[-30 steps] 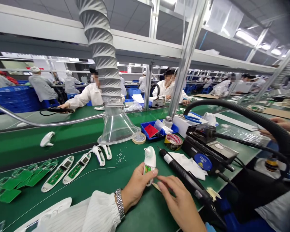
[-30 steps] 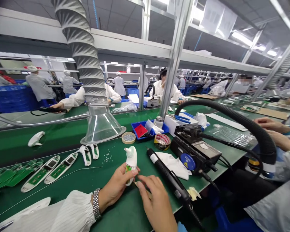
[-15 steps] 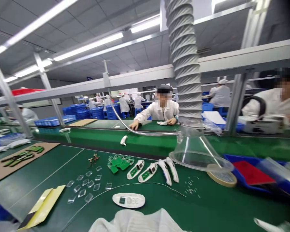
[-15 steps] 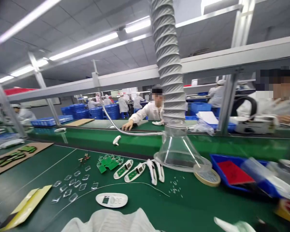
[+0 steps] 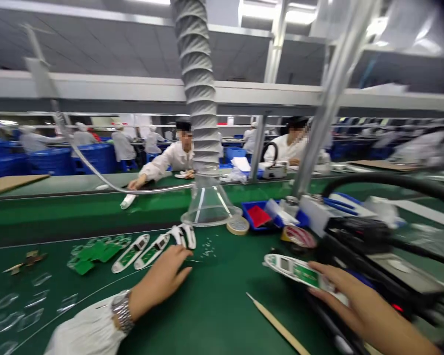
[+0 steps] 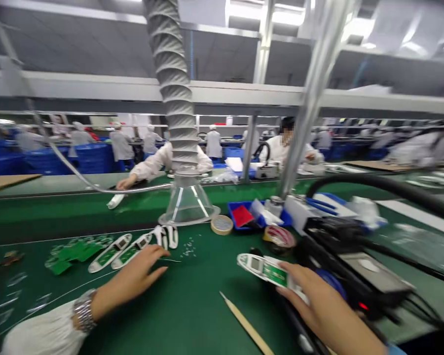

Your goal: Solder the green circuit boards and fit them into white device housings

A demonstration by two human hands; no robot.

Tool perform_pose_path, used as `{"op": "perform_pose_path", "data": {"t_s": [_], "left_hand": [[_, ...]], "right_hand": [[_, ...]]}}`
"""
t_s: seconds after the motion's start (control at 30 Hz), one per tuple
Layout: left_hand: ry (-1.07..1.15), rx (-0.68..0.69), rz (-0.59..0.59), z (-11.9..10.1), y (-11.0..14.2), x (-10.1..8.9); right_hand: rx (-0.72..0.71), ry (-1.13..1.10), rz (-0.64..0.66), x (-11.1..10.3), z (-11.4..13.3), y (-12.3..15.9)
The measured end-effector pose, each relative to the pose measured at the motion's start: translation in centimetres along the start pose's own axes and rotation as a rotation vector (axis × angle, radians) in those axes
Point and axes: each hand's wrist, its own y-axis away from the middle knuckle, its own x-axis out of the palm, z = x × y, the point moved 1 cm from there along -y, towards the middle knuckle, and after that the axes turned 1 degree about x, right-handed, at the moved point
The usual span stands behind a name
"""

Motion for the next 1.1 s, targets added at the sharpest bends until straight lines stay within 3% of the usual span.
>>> {"op": "perform_pose_path", "data": {"t_s": [0.07, 0.13, 0.33, 0.47, 0.6, 0.83, 0.93, 1.1], "left_hand": [[-0.097, 0.013, 0.02, 1.1, -0.3, 1.1], [-0.19, 0.021, 0.012, 1.8, -0.6, 2.1], [-0.337, 0.031, 0.051, 2.8, -1.1, 2.4], [-0.241, 0.037, -0.078, 2.3, -0.9, 1.2], [0.079, 0.031, -0.123, 0.0, -0.8, 0.3], [0.695, -0.069, -0.069, -7.7, -2.4, 1.4], [0.682, -0.021, -0.094, -9.3, -3.2, 2.6], [0.451, 0.079, -0.131, -8.7, -3.9, 4.1]], "right_hand": [[-0.018, 0.076, 0.243, -1.3, 0.6, -1.2], [-0.023, 0.108, 0.321, -1.5, 1.2, -2.7], [0.0, 0.14, 0.411, -0.7, 1.3, -4.5], [0.025, 0.123, 0.436, -0.5, 0.7, -4.6], [0.041, 0.108, 0.442, -0.3, 0.4, -4.3], [0.03, 0.131, 0.392, -0.2, 0.2, -3.3], [0.032, 0.158, 0.345, -0.4, 0.4, -2.6], [0.025, 0.168, 0.291, -0.6, 0.7, -1.1]]}}
